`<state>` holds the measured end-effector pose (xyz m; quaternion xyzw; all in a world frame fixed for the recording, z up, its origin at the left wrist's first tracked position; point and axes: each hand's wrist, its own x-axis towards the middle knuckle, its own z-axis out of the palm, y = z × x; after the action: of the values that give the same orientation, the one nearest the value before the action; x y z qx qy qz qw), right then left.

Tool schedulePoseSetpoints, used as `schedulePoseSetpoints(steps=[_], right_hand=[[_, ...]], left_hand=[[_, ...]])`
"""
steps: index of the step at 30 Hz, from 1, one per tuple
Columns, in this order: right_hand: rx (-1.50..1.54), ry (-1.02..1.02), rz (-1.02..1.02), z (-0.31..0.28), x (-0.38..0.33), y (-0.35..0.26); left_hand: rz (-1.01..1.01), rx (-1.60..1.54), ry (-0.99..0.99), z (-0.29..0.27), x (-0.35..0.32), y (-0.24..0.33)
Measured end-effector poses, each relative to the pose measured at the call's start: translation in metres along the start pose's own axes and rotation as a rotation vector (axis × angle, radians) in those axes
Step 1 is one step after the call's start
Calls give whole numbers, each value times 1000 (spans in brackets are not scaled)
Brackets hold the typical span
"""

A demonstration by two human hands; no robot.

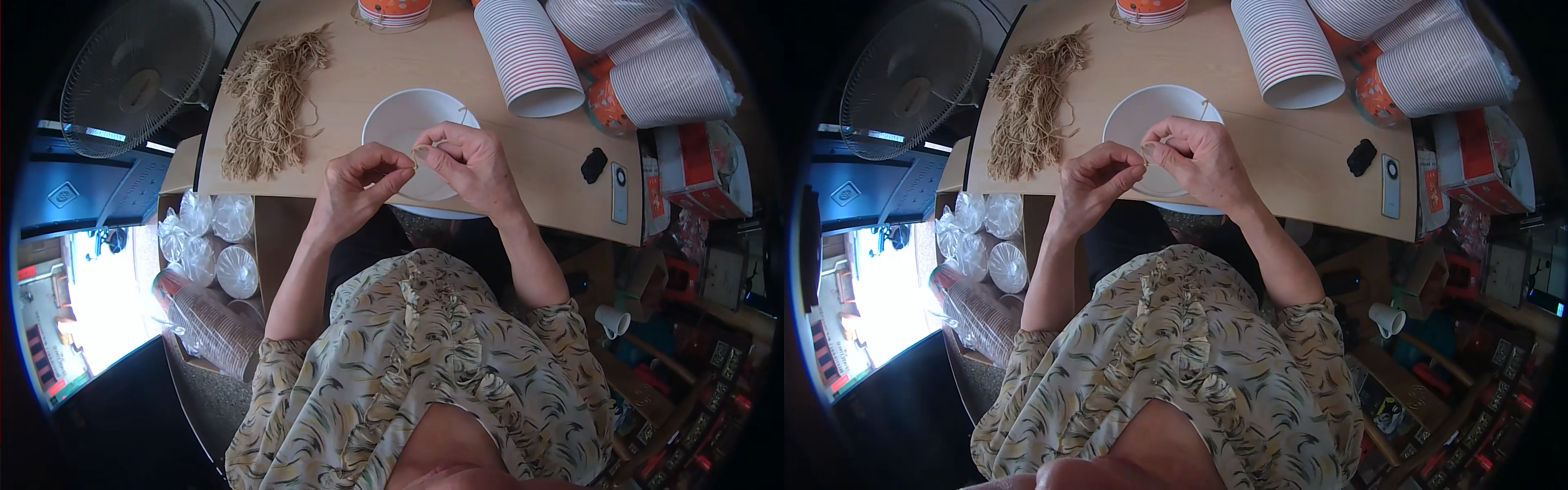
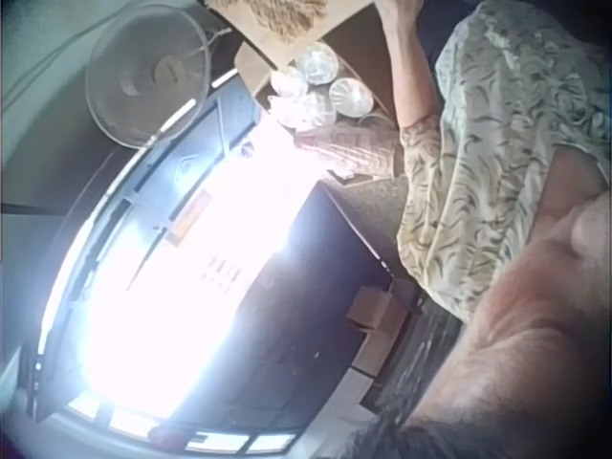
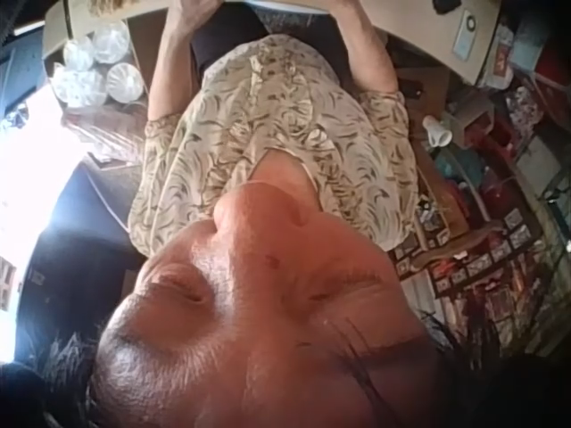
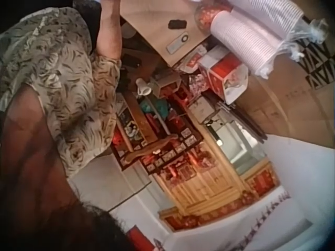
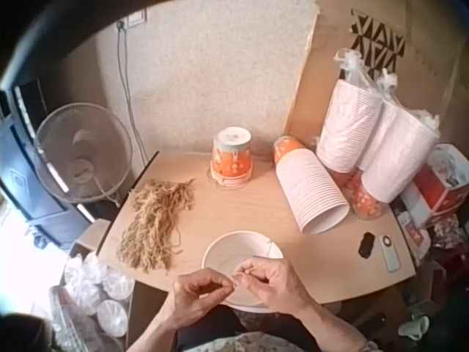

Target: The person is preparing paper cups by manipulating and attaching rubber bands to them at a workbench.

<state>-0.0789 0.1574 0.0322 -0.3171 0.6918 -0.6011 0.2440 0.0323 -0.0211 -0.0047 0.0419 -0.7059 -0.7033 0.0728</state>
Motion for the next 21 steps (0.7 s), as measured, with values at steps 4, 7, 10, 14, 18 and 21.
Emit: schedulePoseSetpoints(steps=[4,7,10,14,18,21], right_hand=[[23,1,21,1,4,1],[84,-15,113,0,6,4],[152,-24,154,2,7,4],[109,-30,170,3,7,2],[77,-49,196,1,8,1],[61,-60,189,0,8,2]], left_hand=[[163,79,60,6,2,-3],[188,72,123,11,0,-7],[210,91,191,18,-1,-7],[258,70,265,23,1,-10],[325,195,269,20,1,-16],[390,291,281,17,2,-16]])
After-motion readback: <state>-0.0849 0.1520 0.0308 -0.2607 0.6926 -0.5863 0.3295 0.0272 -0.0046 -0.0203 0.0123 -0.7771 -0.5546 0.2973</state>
